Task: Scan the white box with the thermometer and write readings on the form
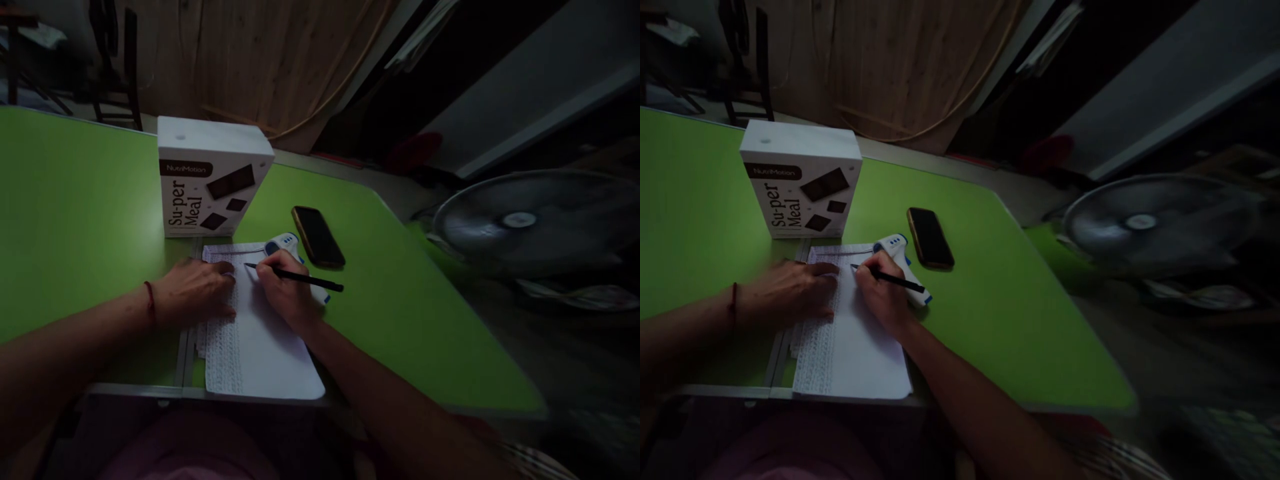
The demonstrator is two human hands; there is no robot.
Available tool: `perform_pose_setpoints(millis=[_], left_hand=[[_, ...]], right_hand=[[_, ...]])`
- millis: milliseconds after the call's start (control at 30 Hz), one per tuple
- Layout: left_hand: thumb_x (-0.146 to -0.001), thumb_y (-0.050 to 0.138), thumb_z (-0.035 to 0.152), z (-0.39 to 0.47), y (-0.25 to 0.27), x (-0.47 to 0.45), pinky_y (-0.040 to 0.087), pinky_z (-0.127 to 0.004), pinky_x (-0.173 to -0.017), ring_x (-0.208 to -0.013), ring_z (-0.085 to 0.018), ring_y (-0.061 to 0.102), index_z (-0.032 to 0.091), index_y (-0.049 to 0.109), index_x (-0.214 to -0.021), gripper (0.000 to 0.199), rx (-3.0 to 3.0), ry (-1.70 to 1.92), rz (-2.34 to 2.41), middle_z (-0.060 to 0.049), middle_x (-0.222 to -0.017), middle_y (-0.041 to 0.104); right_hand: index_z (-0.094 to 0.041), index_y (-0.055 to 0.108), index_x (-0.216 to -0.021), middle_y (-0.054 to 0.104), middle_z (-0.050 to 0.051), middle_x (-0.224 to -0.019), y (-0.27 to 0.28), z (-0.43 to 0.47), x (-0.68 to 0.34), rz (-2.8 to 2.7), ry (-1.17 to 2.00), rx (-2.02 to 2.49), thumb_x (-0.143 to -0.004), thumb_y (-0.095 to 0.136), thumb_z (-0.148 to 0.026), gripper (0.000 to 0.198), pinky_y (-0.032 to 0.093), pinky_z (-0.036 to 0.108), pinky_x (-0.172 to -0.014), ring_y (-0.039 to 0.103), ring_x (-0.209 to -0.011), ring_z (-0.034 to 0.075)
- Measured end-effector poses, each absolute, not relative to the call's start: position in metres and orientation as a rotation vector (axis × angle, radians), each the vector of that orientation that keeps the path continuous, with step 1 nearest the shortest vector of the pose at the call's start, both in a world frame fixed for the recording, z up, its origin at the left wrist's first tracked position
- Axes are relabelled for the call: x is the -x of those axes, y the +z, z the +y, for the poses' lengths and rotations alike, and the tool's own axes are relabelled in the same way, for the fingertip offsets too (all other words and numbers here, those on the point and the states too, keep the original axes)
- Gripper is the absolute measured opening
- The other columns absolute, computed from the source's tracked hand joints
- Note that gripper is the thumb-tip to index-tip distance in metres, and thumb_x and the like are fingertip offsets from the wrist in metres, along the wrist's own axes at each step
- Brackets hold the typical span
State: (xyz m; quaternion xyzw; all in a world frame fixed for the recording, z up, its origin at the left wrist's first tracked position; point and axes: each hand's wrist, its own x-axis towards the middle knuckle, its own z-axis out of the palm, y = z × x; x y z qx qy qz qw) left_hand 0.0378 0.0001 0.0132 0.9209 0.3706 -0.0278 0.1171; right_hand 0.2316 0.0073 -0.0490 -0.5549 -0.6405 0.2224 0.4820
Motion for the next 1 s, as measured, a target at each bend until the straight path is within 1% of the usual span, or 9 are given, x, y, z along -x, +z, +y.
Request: perform_pose_setpoints(millis=[167,300,567,767,1000], left_hand=[[-0.09,0.071,0.039,0.0002,0.0137,-0.0377,0.052,-0.032,-0.068,-0.094,-0.027,0.072,0.015,0.069,-0.099,0.026,-2.691,-0.091,1.096,-0.009,-0.132,0.065],[-0.09,0.071,0.039,0.0001,0.0138,-0.0373,0.052,-0.033,-0.069,-0.094,-0.027,0.071,0.015,0.069,-0.099,0.026,-2.675,-0.078,1.095,-0.008,-0.133,0.065],[-0.092,0.07,0.04,-0.0001,0.0141,-0.0371,0.053,-0.033,-0.07,-0.097,-0.028,0.071,0.015,0.069,-0.1,0.027,-2.703,-0.101,1.097,-0.009,-0.135,0.064],[-0.09,0.071,0.041,0.0006,0.0115,-0.0367,0.052,-0.032,-0.066,-0.091,-0.026,0.072,0.015,0.07,-0.098,0.027,-2.731,-0.066,1.083,-0.009,-0.128,0.067],[-0.091,0.07,0.041,-0.0002,0.0137,-0.0377,0.053,-0.034,-0.068,-0.095,-0.027,0.072,0.015,0.07,-0.099,0.027,-2.703,-0.118,1.108,-0.008,-0.134,0.064]], right_hand=[[-0.024,0.052,-0.064,0.05,-0.004,-0.057,-0.0505,0.007,-0.2325,-1.518,0.553,1.368,-0.073,0.054,-0.033,0.012,0.041,0.031,-0.056,0.047,-0.056,0.015],[-0.025,0.05,-0.064,0.05,-0.004,-0.059,-0.0509,0.0063,-0.2319,-1.504,0.508,1.373,-0.075,0.053,-0.032,0.013,0.043,0.031,-0.059,0.048,-0.058,0.015],[-0.024,0.052,-0.065,0.054,-0.002,-0.06,-0.0529,0.0073,-0.2326,-1.519,0.512,1.378,-0.075,0.054,-0.031,0.013,0.041,0.03,-0.057,0.048,-0.059,0.016],[-0.024,0.051,-0.066,0.054,-0.002,-0.061,-0.052,0.0075,-0.2333,-1.554,0.508,1.378,-0.076,0.053,-0.031,0.012,0.042,0.031,-0.058,0.05,-0.06,0.016],[-0.024,0.051,-0.064,0.054,-0.002,-0.06,-0.0512,0.0069,-0.2333,-1.517,0.529,1.378,-0.074,0.054,-0.03,0.012,0.041,0.031,-0.058,0.049,-0.059,0.016]])
